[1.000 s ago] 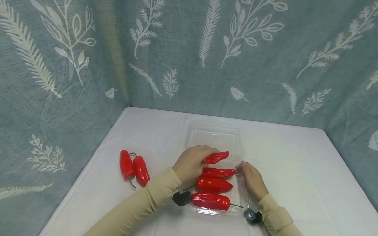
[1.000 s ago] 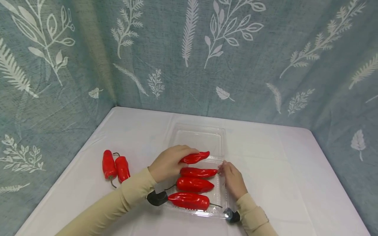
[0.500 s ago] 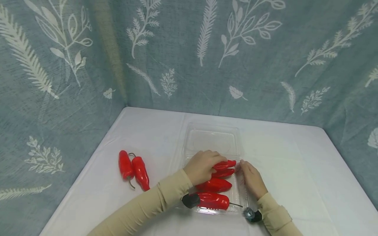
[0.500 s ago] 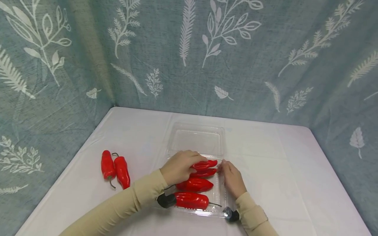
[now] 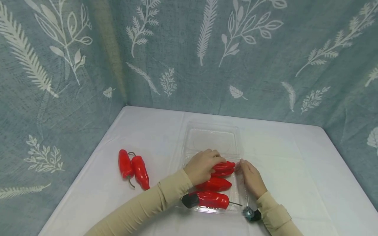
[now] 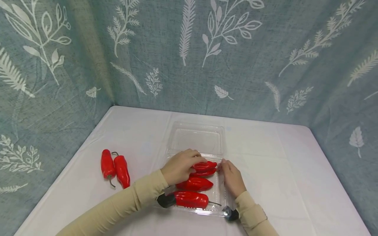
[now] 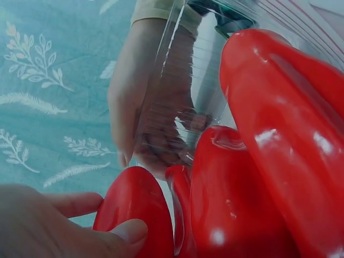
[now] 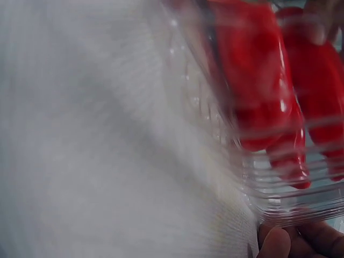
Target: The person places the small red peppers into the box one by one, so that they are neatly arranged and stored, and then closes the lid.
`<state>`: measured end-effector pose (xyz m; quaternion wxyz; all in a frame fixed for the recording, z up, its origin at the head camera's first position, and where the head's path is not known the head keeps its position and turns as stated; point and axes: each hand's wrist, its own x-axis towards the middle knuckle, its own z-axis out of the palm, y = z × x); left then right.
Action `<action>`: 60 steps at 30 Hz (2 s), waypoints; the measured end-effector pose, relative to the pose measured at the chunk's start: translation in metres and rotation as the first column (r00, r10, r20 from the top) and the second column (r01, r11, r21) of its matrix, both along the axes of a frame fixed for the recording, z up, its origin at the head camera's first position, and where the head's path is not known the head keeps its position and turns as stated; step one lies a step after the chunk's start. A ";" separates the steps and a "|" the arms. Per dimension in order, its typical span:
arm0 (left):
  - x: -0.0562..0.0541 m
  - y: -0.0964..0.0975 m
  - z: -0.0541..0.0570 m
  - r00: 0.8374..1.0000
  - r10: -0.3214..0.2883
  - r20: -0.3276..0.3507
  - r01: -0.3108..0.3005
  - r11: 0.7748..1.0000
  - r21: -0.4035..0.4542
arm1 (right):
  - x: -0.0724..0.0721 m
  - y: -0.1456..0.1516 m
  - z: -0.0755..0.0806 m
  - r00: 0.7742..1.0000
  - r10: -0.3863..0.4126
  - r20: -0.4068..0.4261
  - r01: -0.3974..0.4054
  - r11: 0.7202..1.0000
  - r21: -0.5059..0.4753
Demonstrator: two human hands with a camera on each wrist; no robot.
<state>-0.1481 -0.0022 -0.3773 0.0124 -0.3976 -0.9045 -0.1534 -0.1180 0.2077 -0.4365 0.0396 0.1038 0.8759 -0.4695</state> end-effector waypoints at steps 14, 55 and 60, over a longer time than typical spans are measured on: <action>0.001 0.009 -0.005 0.999 0.004 -0.034 -0.003 0.999 0.034 | 0.001 0.002 0.000 1.000 -0.020 -0.018 0.021 1.000 0.010; -0.005 -0.051 0.013 0.930 0.359 0.083 -0.365 0.866 0.341 | 0.000 0.002 -0.001 1.000 -0.010 -0.008 0.010 1.000 -0.007; -0.009 -0.100 0.011 0.868 0.494 0.041 -0.468 0.789 0.398 | 0.000 0.002 -0.002 1.000 -0.011 -0.024 0.011 1.000 0.005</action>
